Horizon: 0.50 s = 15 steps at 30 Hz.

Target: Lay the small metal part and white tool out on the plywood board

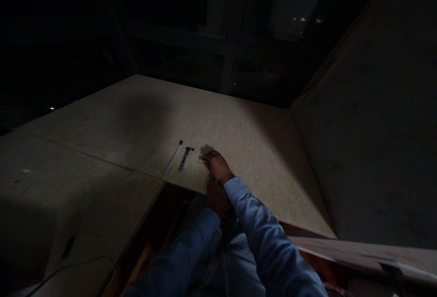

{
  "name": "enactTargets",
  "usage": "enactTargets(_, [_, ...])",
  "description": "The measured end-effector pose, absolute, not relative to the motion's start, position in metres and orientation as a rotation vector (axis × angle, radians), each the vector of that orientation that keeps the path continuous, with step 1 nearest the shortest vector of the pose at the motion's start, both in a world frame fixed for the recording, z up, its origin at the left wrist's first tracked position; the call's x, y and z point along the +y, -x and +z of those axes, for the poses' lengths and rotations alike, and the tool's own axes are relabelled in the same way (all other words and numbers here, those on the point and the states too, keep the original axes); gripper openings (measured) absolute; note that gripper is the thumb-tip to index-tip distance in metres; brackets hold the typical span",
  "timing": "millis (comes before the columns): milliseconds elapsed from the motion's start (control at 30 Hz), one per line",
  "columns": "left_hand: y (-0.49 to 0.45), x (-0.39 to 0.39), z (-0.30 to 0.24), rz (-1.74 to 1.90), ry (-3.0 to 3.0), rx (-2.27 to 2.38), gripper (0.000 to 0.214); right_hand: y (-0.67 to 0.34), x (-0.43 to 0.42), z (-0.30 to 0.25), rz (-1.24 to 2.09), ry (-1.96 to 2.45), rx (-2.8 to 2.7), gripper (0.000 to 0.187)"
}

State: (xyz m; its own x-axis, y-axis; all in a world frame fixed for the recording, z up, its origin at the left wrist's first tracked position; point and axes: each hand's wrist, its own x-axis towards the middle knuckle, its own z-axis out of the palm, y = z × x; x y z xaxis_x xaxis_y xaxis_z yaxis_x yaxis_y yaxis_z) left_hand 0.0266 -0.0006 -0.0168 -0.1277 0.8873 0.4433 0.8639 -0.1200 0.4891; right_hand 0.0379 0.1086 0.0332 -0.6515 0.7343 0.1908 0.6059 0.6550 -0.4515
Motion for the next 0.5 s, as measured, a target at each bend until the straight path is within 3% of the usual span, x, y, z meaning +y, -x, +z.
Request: enactTargets(500, [-0.0220, 0.0002, -0.0168, 1.044, -2.144, 2.023, 0.014, -0.0367, 0.1113, 0.0315, 0.454, 1.097, -2.530, 0.022])
